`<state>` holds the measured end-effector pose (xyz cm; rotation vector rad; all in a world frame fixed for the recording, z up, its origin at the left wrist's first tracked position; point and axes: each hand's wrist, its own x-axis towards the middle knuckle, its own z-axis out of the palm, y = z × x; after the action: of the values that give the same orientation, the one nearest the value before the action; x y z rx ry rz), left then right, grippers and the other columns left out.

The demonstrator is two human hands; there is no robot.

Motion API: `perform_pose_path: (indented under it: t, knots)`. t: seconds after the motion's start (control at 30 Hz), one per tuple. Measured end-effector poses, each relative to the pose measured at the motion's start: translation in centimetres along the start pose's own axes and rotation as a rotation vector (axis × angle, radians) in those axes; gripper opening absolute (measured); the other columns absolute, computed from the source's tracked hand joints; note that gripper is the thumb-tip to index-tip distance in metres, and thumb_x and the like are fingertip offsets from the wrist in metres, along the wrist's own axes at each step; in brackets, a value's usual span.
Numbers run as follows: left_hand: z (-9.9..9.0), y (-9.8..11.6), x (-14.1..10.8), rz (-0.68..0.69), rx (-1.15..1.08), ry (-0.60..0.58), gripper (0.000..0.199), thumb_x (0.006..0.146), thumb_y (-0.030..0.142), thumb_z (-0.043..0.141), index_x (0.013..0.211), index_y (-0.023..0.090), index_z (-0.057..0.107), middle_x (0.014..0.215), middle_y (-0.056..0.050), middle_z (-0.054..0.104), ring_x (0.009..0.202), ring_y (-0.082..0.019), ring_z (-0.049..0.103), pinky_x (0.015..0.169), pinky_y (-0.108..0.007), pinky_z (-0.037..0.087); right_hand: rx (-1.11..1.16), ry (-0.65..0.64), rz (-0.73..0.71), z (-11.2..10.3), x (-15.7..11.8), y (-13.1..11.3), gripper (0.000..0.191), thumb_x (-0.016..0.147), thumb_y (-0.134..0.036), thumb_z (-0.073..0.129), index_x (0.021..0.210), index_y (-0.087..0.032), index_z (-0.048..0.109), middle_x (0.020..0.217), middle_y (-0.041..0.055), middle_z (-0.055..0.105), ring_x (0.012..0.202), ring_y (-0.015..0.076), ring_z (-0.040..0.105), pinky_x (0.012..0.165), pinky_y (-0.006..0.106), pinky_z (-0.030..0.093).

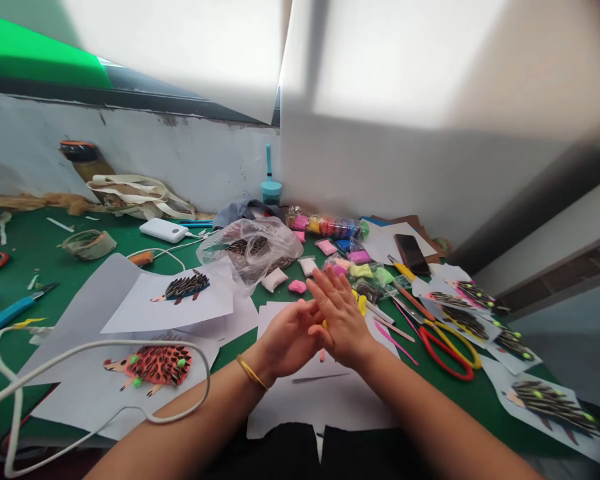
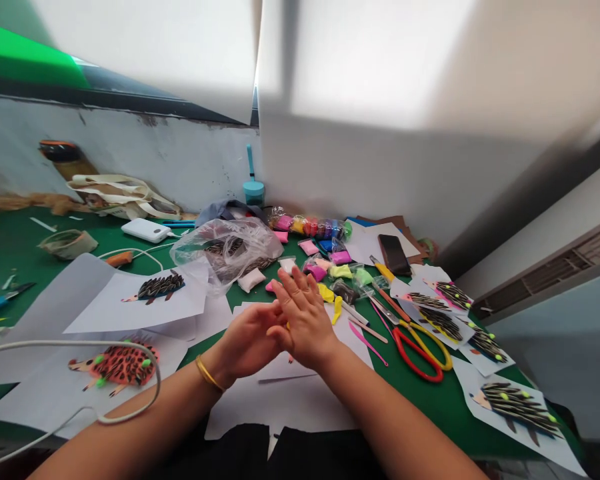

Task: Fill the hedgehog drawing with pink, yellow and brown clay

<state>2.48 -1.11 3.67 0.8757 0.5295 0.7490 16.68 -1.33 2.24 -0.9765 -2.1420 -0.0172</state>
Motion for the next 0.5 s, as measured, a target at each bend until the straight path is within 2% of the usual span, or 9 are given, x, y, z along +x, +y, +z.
perform_pose_path:
  t: [0.03, 0.1, 0.17, 0.2, 0.23, 0.27, 0.37, 0.43, 0.5]
  knots:
    - [0.9, -0.2, 0.2, 0.014, -0.043, 0.06, 0.058, 0.089, 0.064, 0.042, 0.119, 0.021, 0.067, 0.121, -0.012, 0.066, 0.119, -0.033, 0.058, 0.092, -0.045, 0.051, 0.013, -0.033, -0.018, 0.4, 0.0, -0.9, 0.075, 0.094, -0.065, 0.039, 0.153, -0.019, 0.03, 0.156, 0.0145, 0.034, 0.147, 0.0378, 0.022, 0.118, 0.064, 0.017]
    - [3.3, -1.1, 0.9, 0.128, -0.078, 0.278, 0.069, 0.088, 0.073, 0.035, 0.122, 0.021, 0.065, 0.125, -0.012, 0.064, 0.13, -0.035, 0.049, 0.099, -0.05, 0.046, 0.058, -0.133, -0.071, 0.8, 0.3, -2.5, 0.084, 0.09, -0.068, 0.046, 0.154, -0.017, 0.025, 0.157, 0.0148, 0.032, 0.147, 0.0358, 0.023, 0.117, 0.058, 0.026]
    - [5.5, -2.1, 1.5, 0.227, -0.065, 0.382, 0.064, 0.088, 0.072, 0.038, 0.135, 0.032, 0.055, 0.138, -0.004, 0.056, 0.143, -0.029, 0.032, 0.111, -0.047, 0.035, 0.045, -0.188, -0.117, 0.8, 1.0, -3.3, 0.075, 0.089, -0.065, 0.051, 0.152, -0.027, 0.032, 0.155, 0.008, 0.038, 0.146, 0.0314, 0.028, 0.116, 0.054, 0.031]
    - [6.2, -2.3, 1.6, 0.317, -0.073, 0.499, 0.065, 0.089, 0.072, 0.035, 0.137, 0.032, 0.053, 0.138, -0.004, 0.056, 0.144, -0.028, 0.031, 0.112, -0.046, 0.034, 0.034, -0.185, -0.118, 0.7, 1.5, -3.3, 0.074, 0.088, -0.066, 0.053, 0.15, -0.03, 0.036, 0.154, 0.0058, 0.039, 0.146, 0.0312, 0.028, 0.117, 0.053, 0.03]
    - [6.3, -2.2, 1.5, 0.296, -0.086, 0.456, 0.067, 0.088, 0.073, 0.034, 0.137, 0.032, 0.053, 0.138, -0.004, 0.057, 0.143, -0.028, 0.033, 0.111, -0.046, 0.036, 0.023, -0.175, -0.116, 0.5, 1.9, -3.1, 0.074, 0.085, -0.068, 0.055, 0.149, -0.032, 0.038, 0.154, 0.0043, 0.04, 0.146, 0.032, 0.027, 0.118, 0.052, 0.029]
    - [6.0, -1.9, 1.2, 0.208, -0.106, 0.321, 0.067, 0.088, 0.074, 0.035, 0.137, 0.032, 0.052, 0.138, -0.004, 0.057, 0.142, -0.029, 0.036, 0.11, -0.047, 0.038, 0.016, -0.164, -0.115, 0.3, 2.3, -2.7, 0.079, 0.083, -0.071, 0.055, 0.149, -0.032, 0.038, 0.155, 0.004, 0.038, 0.147, 0.0336, 0.024, 0.12, 0.053, 0.025]
    - [2.7, 0.2, 0.4, 0.077, -0.165, 0.145, 0.072, 0.088, 0.076, 0.03, 0.128, 0.025, 0.061, 0.131, -0.009, 0.061, 0.133, -0.031, 0.047, 0.102, -0.048, 0.046, -0.01, -0.047, -0.034, -0.2, 2.4, -2.2, 0.081, 0.089, -0.072, 0.039, 0.152, -0.02, 0.033, 0.158, 0.0116, 0.031, 0.149, 0.0334, 0.019, 0.12, 0.057, 0.018]
    - [0.7, 1.1, 0.4, 0.093, -0.266, 0.153, 0.074, 0.087, 0.077, 0.025, 0.124, 0.025, 0.064, 0.135, -0.008, 0.059, 0.136, -0.029, 0.045, 0.102, -0.045, 0.046, 0.04, -0.112, -0.121, -0.3, 1.8, -3.1, 0.084, 0.088, -0.071, 0.044, 0.154, -0.022, 0.028, 0.158, 0.011, 0.031, 0.149, 0.031, 0.019, 0.12, 0.054, 0.022]
    - [0.1, 0.9, 0.6, 0.099, -0.267, 0.252, 0.074, 0.085, 0.081, 0.025, 0.119, 0.029, 0.065, 0.134, -0.006, 0.059, 0.137, -0.028, 0.043, 0.1, -0.046, 0.047, 0.106, -0.223, -0.313, -0.4, 1.4, -4.3, 0.081, 0.082, -0.07, 0.056, 0.151, -0.039, 0.028, 0.154, -0.002, 0.039, 0.148, 0.0274, 0.023, 0.122, 0.051, 0.023]
